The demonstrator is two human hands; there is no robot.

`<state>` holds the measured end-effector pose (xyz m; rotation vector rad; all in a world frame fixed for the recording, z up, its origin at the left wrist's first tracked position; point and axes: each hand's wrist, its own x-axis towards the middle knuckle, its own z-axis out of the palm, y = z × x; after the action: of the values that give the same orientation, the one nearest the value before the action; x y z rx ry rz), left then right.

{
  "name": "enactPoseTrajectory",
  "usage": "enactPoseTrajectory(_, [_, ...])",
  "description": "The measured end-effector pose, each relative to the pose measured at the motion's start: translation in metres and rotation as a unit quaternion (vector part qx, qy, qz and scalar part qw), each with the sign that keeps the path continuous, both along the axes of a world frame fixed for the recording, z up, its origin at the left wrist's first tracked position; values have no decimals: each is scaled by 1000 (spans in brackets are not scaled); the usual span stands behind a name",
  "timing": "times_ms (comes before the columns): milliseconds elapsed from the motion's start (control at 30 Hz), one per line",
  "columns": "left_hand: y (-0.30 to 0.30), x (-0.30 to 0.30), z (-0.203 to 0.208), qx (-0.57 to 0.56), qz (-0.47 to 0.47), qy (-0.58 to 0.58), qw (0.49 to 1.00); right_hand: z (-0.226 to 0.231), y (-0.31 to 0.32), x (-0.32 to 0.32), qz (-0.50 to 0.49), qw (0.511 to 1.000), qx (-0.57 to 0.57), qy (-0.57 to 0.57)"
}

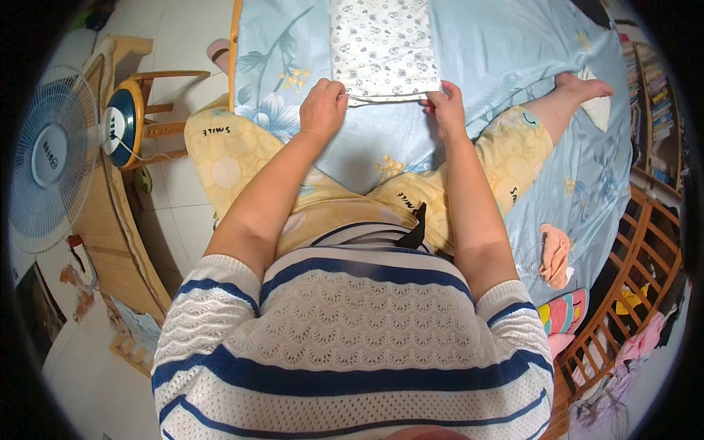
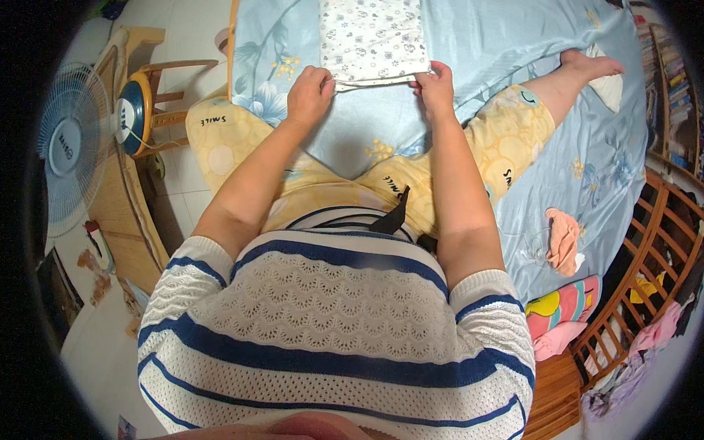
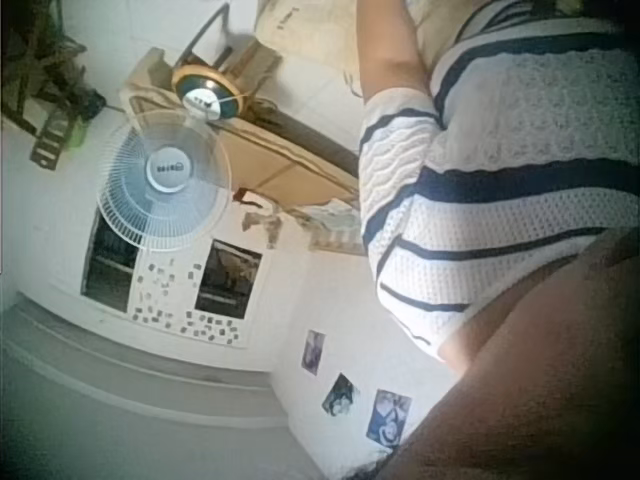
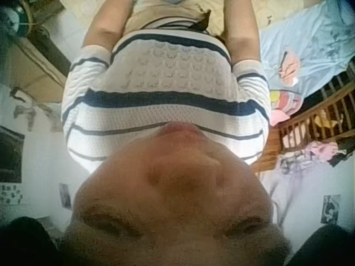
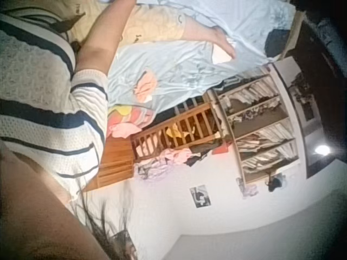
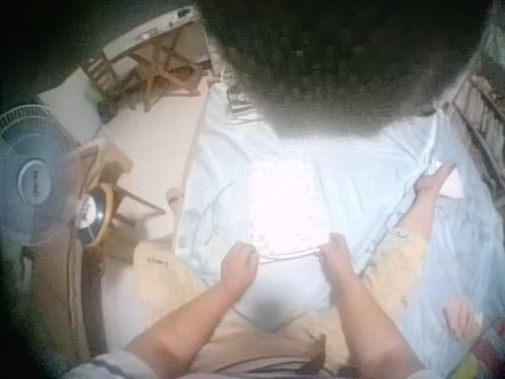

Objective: The person folds a patterned cloth, a white shirt, and a peach towel on a bed. They smooth and align each item before folding it into a compact shape and placing it on a growing stack of folded laundry.

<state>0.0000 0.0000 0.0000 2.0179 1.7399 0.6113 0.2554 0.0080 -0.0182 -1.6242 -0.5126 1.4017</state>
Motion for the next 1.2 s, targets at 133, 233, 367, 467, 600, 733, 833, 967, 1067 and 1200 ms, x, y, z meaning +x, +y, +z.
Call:
enactPoseTrajectory(133, [-1,-8,11,-21,-30,-38,999,-8,1,-4,-1,1000,18,-12])
enactPoseTrajectory(233, [-2,-16,13,-13,-69,-86,994,-17,6,-1,-18,1000,18,-9])
enactPoseTrajectory(367, [-6,-19,11,-15,-115,-61,991,-19,7,2,-28,999,23,2])
enactPoseTrajectory(467, [-6,-13,8,-14,-149,-32,988,-15,5,2,-34,999,14,-8])
enactPoseTrajectory(600, [-5,-8,4,-39,-150,5,988,16,-4,-4,97,892,42,-439])
enactPoseTrajectory(733, [10,-2,17,-92,-145,26,985,9,-2,1,95,784,229,-569])
enactPoseTrajectory(833, [38,12,20,-9,-159,2,987,7,-3,1,139,770,270,-561])
enactPoseTrajectory(967, [63,44,5,106,-196,171,960,16,-9,6,178,737,273,-591])
enactPoseTrajectory(1067, [65,51,-5,-81,-209,238,945,11,-16,13,212,735,203,-611])
enactPoseTrajectory(1200, [67,46,-12,-54,-208,198,957,15,-17,13,233,734,106,-629])
